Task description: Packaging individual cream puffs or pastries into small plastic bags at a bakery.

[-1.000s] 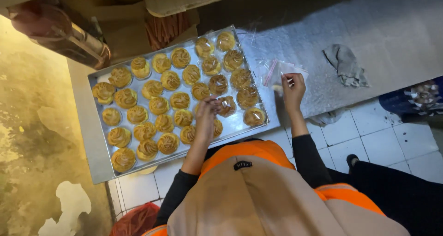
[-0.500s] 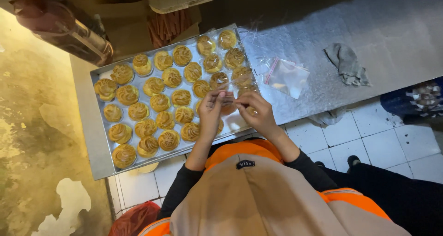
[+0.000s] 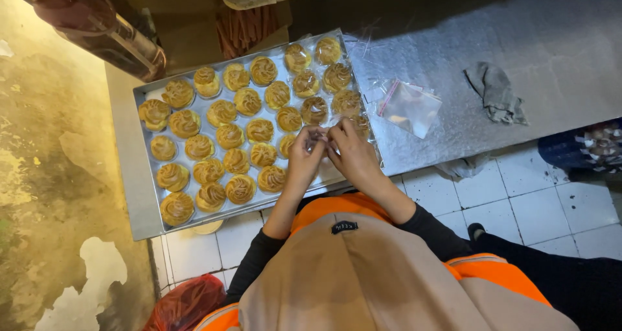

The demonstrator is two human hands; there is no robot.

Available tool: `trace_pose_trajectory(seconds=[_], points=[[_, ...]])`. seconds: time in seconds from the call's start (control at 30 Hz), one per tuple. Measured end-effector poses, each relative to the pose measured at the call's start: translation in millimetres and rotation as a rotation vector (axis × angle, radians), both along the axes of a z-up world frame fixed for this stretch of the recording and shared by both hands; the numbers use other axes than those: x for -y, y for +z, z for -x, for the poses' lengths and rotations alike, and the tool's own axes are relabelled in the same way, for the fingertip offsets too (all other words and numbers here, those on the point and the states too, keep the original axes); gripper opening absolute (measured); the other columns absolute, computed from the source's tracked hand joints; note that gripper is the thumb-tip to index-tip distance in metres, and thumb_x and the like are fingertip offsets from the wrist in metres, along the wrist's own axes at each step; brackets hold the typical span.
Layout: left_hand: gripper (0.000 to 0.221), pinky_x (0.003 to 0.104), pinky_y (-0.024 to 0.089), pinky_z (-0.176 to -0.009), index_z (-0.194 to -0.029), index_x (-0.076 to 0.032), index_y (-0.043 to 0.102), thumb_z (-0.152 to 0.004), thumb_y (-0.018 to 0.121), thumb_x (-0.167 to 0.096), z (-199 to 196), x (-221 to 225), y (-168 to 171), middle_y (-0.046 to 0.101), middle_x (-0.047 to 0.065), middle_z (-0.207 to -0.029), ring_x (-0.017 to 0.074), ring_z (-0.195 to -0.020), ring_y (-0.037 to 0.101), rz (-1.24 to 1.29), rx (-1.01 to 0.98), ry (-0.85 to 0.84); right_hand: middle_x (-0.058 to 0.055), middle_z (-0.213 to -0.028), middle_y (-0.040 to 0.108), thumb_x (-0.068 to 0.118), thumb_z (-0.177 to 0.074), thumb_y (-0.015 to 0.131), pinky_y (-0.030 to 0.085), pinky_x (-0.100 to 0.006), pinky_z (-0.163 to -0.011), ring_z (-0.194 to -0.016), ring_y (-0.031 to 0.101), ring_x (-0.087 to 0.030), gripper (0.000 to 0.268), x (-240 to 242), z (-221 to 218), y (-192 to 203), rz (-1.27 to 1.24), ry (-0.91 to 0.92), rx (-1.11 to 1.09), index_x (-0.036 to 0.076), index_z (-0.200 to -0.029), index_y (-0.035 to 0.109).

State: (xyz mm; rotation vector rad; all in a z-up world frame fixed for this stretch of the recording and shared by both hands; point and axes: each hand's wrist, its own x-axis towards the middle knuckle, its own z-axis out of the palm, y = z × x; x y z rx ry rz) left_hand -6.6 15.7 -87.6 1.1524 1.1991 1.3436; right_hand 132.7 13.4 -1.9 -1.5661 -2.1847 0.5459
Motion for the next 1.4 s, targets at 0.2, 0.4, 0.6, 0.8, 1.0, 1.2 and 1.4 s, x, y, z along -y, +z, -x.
trace_pose_trajectory(seconds=[0.2, 0.4, 0.6, 0.8, 1.0, 1.2, 1.4], points=[[0.011, 0.034, 0.057, -0.087, -0.108, -0.012, 0.07, -0.1, 0.063, -0.01, 6.6, 3.4, 42.2, 0.078, 0.01, -0.096, 0.0186, -0.092, 0.073, 0.017, -0.206, 0.086, -0.006, -0.109, 0.057, 0.02, -0.089, 0.07, 0.06, -0.058, -0.066, -0.079, 0.072, -0.045, 0.023, 1.4, -0.5, -26.5, 0.078, 0.013, 0.13, 0.014, -0.106, 0.056], [0.019, 0.043, 0.057, -0.091, -0.116, -0.012, 0.071, -0.1, 0.06, -0.008, -3.0, 10.5, 56.6, 0.078, 0.013, -0.108, 0.0332, -0.105, 0.073, -0.193, -0.474, 0.046, -0.011, -0.122, 0.056, 0.02, -0.09, 0.065, 0.06, -0.062, -0.067, -0.085, 0.071, -0.051, 0.031, 2.6, 4.7, -15.7, 0.161, 0.061, 0.192, 0.009, -0.118, 0.06], [0.024, 0.051, 0.05, -0.101, -0.12, -0.009, 0.072, -0.1, 0.061, -0.006, -4.8, 1.6, 53.5, 0.073, 0.015, -0.12, 0.0386, -0.114, 0.067, -0.471, -0.617, 0.014, -0.012, -0.119, 0.067, 0.026, -0.089, 0.065, 0.054, -0.071, -0.077, -0.096, 0.072, -0.049, 0.052, 0.1, 5.0, -59.0, 0.29, 0.009, 0.271, 0.008, -0.136, 0.051], [0.029, 0.059, 0.031, -0.117, -0.133, -0.022, 0.066, -0.105, 0.058, -0.023, -10.6, 7.8, 47.6, 0.065, 0.005, -0.139, 0.0309, -0.132, 0.059, -0.442, -0.742, -0.036, -0.015, -0.102, 0.076, 0.034, -0.081, 0.073, 0.053, -0.07, -0.083, -0.101, 0.073, -0.044, 0.052, -8.0, 12.5, -93.3, 0.419, -0.055, 0.262, 0.006, -0.123, 0.063], [0.071, 0.072, 0.004, -0.12, -0.142, -0.024, 0.06, -0.079, 0.084, -0.046, -0.6, 4.4, 59.1, 0.05, 0.012, -0.156, 0.0395, -0.148, 0.039, -0.59, -0.814, -0.08, -0.023, -0.161, 0.039, 0.018, -0.098, 0.053, 0.047, -0.052, -0.107, -0.146, 0.041, -0.044, 0.067, 6.1, -10.9, -18.9, 0.014, 0.149, -0.119, 0.016, -0.16, 0.029], [0.149, 0.058, -0.002, -0.125, -0.167, -0.018, 0.007, -0.055, 0.083, -0.079, 47.5, 5.7, 9.9, -0.005, 0.02, -0.171, 0.0405, -0.157, -0.002, -0.245, -0.268, -0.082, -0.025, -0.144, 0.054, 0.035, -0.107, 0.042, 0.059, -0.061, -0.082, -0.1, 0.066, -0.059, 0.061, 1.9, 17.8, 5.5, 0.137, -0.069, 0.046, 0.027, -0.164, 0.022], [0.071, 0.053, 0.053, -0.104, -0.161, -0.025, 0.022, -0.102, 0.062, -0.023, 41.9, -7.8, 8.3, 0.055, 0.018, -0.143, 0.0292, -0.119, 0.065, 0.167, 0.781, -0.114, -0.027, -0.09, 0.074, 0.02, -0.095, 0.057, 0.056, -0.059, -0.067, -0.081, 0.073, -0.048, 0.043, 8.1, 7.1, 0.3, -0.061, 0.312, -0.147, 0.01, -0.137, 0.055]])
